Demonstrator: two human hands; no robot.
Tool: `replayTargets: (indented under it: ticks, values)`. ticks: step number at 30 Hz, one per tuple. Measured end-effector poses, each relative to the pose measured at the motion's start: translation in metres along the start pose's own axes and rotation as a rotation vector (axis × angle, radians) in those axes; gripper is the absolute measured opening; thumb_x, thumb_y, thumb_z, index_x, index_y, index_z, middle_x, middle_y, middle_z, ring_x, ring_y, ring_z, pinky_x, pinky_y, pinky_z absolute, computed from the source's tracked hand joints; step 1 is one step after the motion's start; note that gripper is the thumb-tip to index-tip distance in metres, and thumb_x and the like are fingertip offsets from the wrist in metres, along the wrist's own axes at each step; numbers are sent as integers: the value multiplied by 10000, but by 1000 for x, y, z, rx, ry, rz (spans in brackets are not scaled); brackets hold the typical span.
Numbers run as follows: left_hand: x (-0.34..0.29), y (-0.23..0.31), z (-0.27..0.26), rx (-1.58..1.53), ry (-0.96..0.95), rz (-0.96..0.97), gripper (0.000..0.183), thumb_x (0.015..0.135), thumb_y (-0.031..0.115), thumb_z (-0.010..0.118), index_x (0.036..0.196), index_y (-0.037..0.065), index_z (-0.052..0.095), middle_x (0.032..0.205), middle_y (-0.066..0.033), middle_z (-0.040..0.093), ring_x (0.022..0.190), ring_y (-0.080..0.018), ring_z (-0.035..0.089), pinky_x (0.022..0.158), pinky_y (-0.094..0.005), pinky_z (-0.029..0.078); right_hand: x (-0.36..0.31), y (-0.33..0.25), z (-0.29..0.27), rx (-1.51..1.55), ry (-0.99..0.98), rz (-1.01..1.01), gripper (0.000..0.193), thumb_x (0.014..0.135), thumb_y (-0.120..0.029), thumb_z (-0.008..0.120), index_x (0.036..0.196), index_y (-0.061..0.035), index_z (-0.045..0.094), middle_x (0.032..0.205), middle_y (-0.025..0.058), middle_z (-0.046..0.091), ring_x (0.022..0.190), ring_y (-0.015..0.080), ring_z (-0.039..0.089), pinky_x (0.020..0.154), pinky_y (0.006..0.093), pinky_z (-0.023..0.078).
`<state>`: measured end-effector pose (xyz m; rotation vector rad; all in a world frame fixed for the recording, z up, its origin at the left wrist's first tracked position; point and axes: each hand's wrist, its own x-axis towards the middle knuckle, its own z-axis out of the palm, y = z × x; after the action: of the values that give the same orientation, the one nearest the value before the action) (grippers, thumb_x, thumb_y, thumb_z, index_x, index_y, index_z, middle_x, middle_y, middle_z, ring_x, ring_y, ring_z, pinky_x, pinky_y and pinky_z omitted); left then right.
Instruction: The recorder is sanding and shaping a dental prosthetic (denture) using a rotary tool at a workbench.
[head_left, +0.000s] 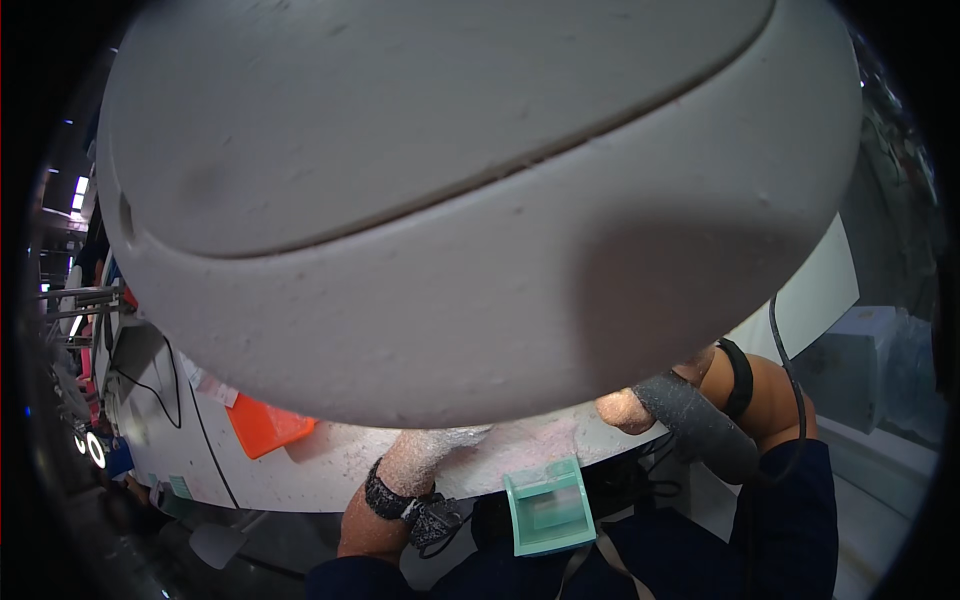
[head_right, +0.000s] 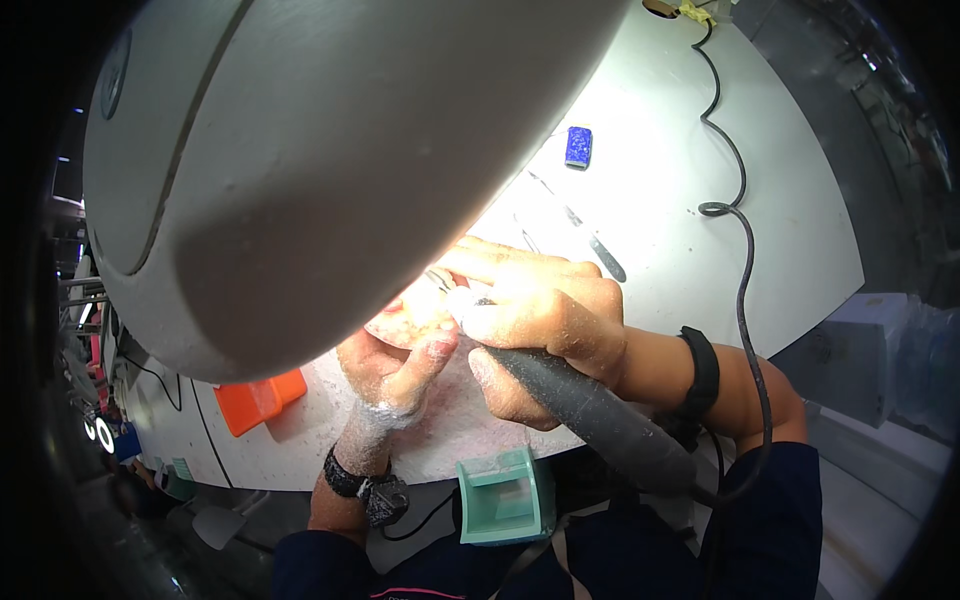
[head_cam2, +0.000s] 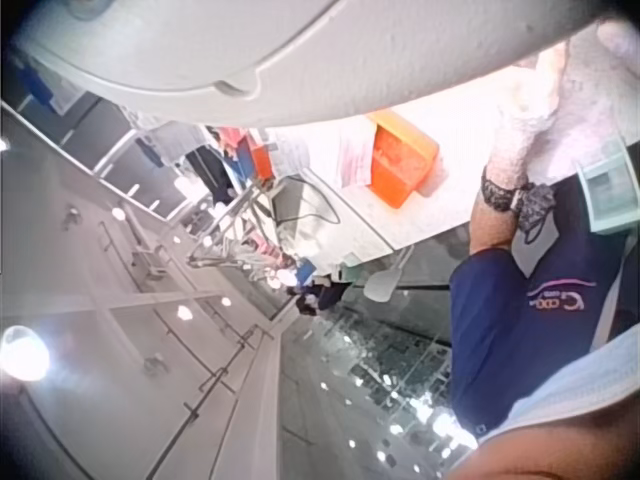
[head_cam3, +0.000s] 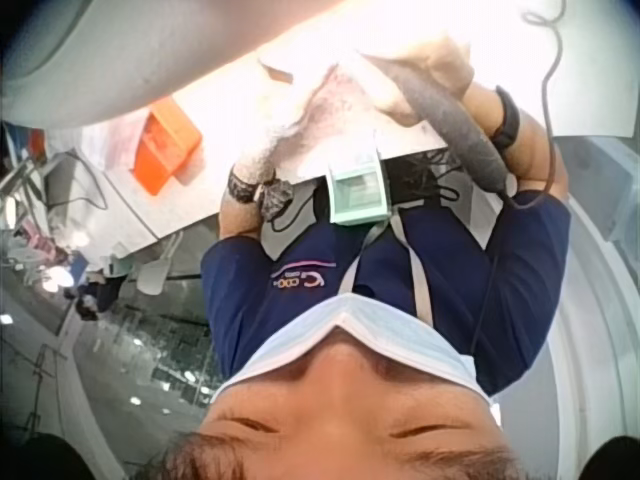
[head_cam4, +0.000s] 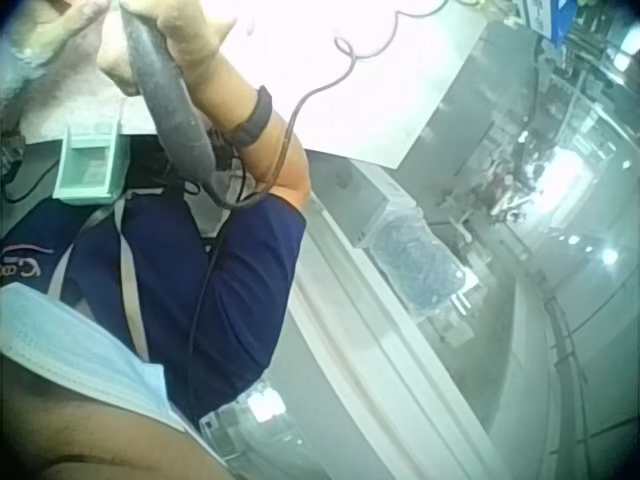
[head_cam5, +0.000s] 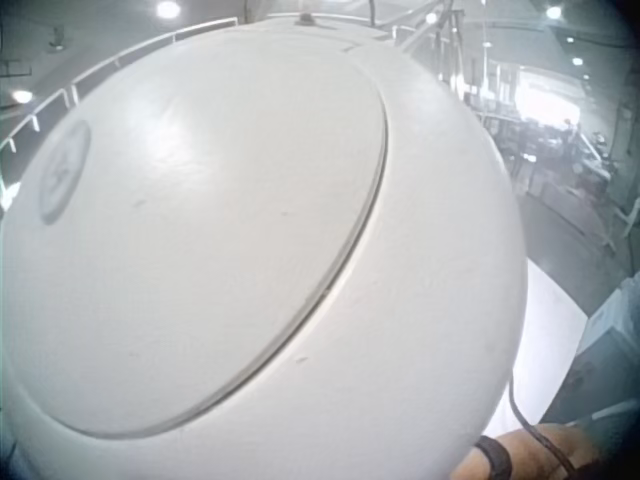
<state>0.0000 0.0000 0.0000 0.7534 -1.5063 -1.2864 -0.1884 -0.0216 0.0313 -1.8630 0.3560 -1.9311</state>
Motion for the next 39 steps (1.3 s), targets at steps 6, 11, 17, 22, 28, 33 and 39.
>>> replayTargets:
  ticks: [6, 11, 17, 22, 28, 33, 39]
  values:
    - [3, -2, 4, 97, 78, 1, 495, 801, 40, 702, 1205, -26, 426, 1105, -146, 570, 1024, -203, 576, 904, -354, 468, -4, -2, -1, -61, -128, 12, 343, 597, 57, 634, 929, 11, 559, 806, 231, 624, 719, 349, 672, 747, 427, 560]
    - [-3, 2, 3, 91, 70, -1, 487, 800, 39, 704, 1200, -27, 433, 1101, -145, 573, 1021, -203, 578, 902, -353, 469, -12, 1, -5, -92, -168, -20, 335, 584, 54, 646, 907, 12, 567, 743, 189, 614, 701, 351, 668, 760, 445, 557]
    - [0, 1, -3, 122, 98, -19, 479, 799, 38, 706, 1193, -29, 442, 1095, -145, 577, 1017, -202, 580, 900, -352, 470, -6, 5, 12, -57, 51, -28, 309, 572, 49, 643, 871, 13, 578, 736, 173, 616, 742, 381, 679, 819, 486, 543]
    - [-59, 29, -29, 116, 94, -16, 472, 799, 38, 707, 1187, -31, 449, 1091, -145, 581, 1013, -201, 581, 897, -352, 471, -1, 1, 2, -113, -87, -123, 321, 559, 46, 637, 872, 15, 573, 754, 177, 626, 772, 403, 679, 851, 516, 529]
    - [0, 2, 2, 124, 100, -27, 463, 798, 37, 709, 1181, -32, 458, 1086, -144, 585, 1009, -200, 583, 895, -351, 472, -2, 7, 1, -132, -137, -150, 321, 545, 43, 641, 857, 19, 565, 738, 183, 615, 757, 412, 669, 845, 528, 529]
    - [-6, 5, 0, 140, 104, -39, 456, 797, 36, 711, 1175, -34, 465, 1082, -144, 589, 1006, -200, 584, 893, -351, 473, -6, 8, 7, -74, -81, -130, 279, 563, 38, 635, 830, 30, 555, 723, 198, 605, 752, 431, 662, 834, 547, 527]
    - [-4, 4, 2, 150, 108, -48, 447, 797, 35, 713, 1169, -35, 474, 1076, -143, 593, 1002, -199, 586, 890, -350, 474, -16, 25, 15, -140, -23, -338, 250, 581, 35, 623, 819, 41, 547, 725, 202, 609, 767, 435, 664, 825, 548, 530]
